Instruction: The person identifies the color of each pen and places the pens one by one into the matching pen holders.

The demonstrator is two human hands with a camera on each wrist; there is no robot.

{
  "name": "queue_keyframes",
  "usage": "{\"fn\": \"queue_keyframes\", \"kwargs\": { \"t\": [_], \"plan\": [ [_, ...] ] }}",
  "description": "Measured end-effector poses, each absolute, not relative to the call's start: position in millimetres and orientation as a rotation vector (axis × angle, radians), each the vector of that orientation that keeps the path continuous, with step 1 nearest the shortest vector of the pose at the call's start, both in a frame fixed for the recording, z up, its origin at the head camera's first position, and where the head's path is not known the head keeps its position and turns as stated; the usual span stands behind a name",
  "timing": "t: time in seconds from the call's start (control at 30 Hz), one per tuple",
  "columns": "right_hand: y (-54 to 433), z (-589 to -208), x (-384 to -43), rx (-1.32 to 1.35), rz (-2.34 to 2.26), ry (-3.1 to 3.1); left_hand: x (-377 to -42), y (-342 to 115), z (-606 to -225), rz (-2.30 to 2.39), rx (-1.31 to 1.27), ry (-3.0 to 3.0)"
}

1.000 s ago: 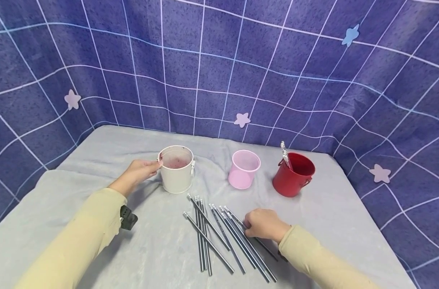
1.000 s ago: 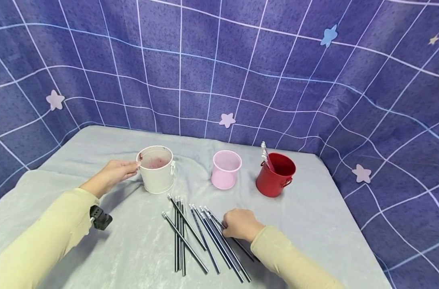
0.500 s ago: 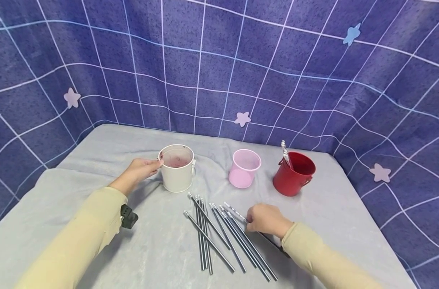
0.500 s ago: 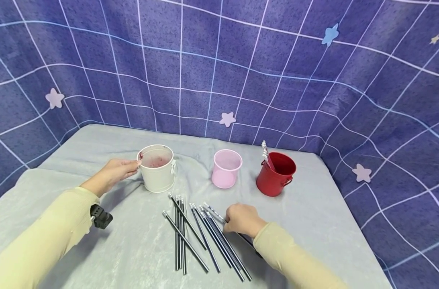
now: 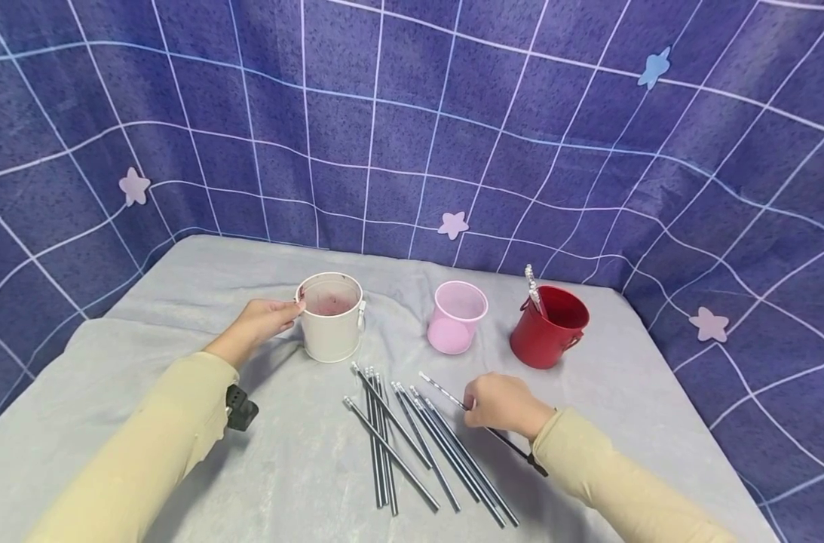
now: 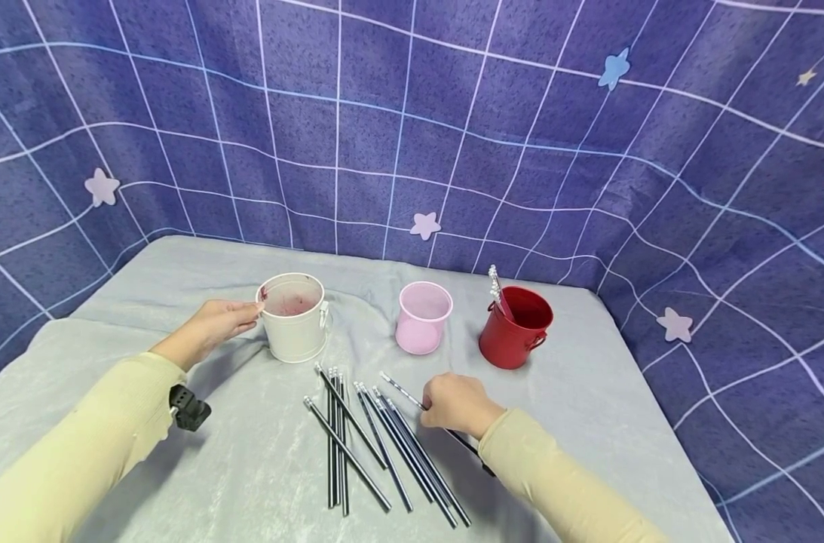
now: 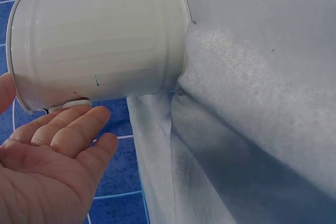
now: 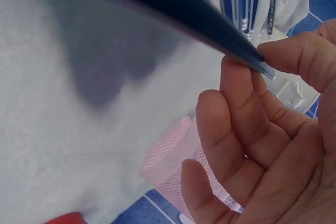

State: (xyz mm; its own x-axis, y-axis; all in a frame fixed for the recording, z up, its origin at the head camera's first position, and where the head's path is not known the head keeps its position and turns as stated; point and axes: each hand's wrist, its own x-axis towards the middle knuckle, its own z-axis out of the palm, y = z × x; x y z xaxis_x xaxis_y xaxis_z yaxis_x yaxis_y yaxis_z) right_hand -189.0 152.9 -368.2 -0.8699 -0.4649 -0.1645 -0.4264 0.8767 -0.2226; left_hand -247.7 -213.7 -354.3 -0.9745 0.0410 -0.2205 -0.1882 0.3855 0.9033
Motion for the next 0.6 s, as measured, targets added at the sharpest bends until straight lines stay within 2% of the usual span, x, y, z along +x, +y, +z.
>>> {"fn": "queue_keyframes", "kwargs": {
  "t": [0.37, 0.6],
  "plan": [
    [157.1, -348.6, -193.1, -0.813, -0.328, 2.84, -247.2, -213.2, -352.7, 1.62, -0.139, 2.443],
    [154.8, -328.1, -191.0, -0.765, -0.258, 2.893, -247.7, -212.9, -352.3, 1.633, -0.133, 2.413]
  ]
}}
